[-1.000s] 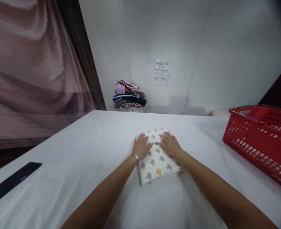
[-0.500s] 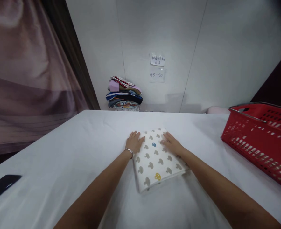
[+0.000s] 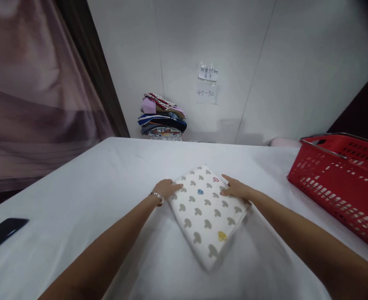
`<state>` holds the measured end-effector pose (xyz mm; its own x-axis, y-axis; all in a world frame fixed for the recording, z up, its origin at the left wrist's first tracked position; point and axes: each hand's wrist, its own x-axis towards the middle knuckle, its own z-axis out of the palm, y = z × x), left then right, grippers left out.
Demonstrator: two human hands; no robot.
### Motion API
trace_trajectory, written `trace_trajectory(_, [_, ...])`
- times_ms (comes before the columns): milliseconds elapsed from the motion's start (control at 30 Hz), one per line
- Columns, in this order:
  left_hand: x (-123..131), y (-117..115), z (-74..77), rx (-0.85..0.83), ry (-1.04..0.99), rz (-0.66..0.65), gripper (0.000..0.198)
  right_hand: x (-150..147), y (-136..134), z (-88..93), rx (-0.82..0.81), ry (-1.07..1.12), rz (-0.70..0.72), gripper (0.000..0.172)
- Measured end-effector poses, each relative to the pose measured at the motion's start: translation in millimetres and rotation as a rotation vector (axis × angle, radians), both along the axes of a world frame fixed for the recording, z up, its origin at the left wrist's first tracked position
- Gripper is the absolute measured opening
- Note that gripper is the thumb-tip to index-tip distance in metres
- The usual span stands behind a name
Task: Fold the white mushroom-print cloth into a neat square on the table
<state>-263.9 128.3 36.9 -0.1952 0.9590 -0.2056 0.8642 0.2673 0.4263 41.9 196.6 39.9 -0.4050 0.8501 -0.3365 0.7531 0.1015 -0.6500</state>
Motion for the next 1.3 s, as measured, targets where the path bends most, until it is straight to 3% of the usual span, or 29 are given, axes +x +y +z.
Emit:
trace_trajectory(167, [22,-74,-7.5,-0.061,-0.269,0.03,0.055,-29,44,17.2,0.192,-0.171,0.259,0.089])
trace_trajectory(300, [40,-110,-15.2,0.019,-0.373,0.005,0.047,-58,47,13.7,0.342,-0.348,0.318,0.074])
trace_trajectory(433, [46,-120,-23.0,0.175,-0.5,0.093,0.035,-62,11,8.1,0.453,-0.32,0.315,0.065])
trace_trajectory(567, [48,-123,-31.8,0.14,-0.717,0.152,0.033,-47,-45,-1.8,0.568,-0.134,0.326,0.055])
trace_trajectory(700, [46,-126,-36.6,0.073,-0.876,0.066,0.032,-36,-91,-19.2,0.554,-0.175,0.36,0.056])
trace_trajectory(833, [42,-125,-36.5,-0.039,-1.029,-0.02,0.033,-37,-105,-28.5,0.589,-0.248,0.37,0.055])
trace_trajectory(1167, [43,-130,-32.6,0.021,-0.681,-0.041,0.028,-39,-108,-26.3,0.603,-0.265,0.362,0.055])
trace_trajectory(1300, [37,-125,-20.5,0.007,-0.472,-0.034,0.035,-40,-109,-26.4,0.609,-0.269,0.356,0.055])
